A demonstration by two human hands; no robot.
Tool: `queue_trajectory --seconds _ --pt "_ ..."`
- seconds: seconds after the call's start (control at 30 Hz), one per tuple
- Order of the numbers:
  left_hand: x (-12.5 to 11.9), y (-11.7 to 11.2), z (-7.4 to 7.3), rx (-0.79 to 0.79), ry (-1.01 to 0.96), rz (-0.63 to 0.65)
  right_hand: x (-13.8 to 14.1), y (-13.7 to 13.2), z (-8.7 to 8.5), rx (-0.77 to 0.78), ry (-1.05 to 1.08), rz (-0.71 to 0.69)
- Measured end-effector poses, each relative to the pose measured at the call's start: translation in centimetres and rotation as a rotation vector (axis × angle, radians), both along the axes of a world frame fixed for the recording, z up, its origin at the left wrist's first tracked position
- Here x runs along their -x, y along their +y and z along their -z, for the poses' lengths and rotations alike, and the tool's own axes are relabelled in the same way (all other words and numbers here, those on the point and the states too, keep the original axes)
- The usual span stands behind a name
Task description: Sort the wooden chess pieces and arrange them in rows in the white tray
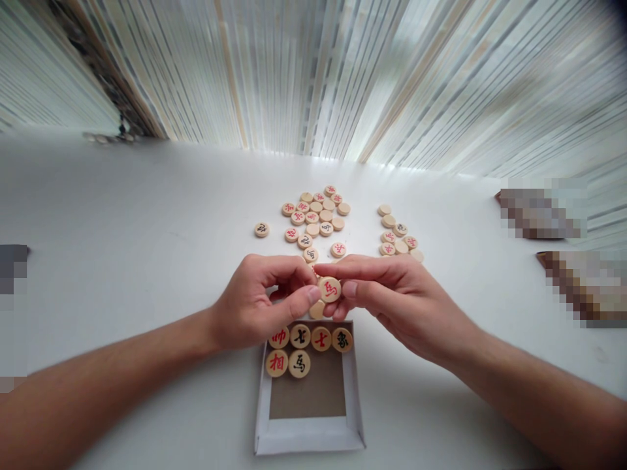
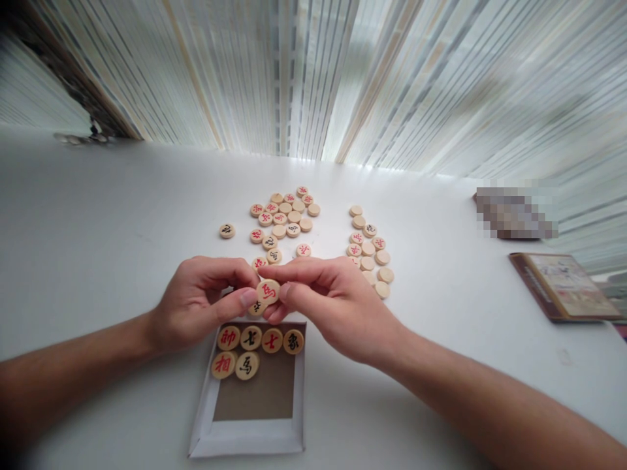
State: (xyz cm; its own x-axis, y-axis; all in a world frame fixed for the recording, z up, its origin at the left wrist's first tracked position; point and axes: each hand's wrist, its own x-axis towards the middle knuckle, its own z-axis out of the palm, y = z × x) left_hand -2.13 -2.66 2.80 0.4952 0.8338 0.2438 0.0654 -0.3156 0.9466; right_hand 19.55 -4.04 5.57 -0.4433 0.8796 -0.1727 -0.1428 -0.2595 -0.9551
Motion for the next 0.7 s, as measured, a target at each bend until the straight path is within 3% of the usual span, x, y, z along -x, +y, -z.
queue_trajectory --seconds 0.2,0.43,0.7 --pt "-0.01 -0.07 0.07 0.023 0.007 -0.006 0.05 -0.14 0.11 0.049 0.007 -0.049" --pt "-0.36 -0.12 -0.11 -0.039 0.000 -0.005 0.28 -0.29 0.04 0.024 -0.041 0.025" --pt "-0.52 -0.32 -0.02 0.075 -0.022 -0.008 0.52 -0.15 -0.35 -0.007 -0.024 0.017"
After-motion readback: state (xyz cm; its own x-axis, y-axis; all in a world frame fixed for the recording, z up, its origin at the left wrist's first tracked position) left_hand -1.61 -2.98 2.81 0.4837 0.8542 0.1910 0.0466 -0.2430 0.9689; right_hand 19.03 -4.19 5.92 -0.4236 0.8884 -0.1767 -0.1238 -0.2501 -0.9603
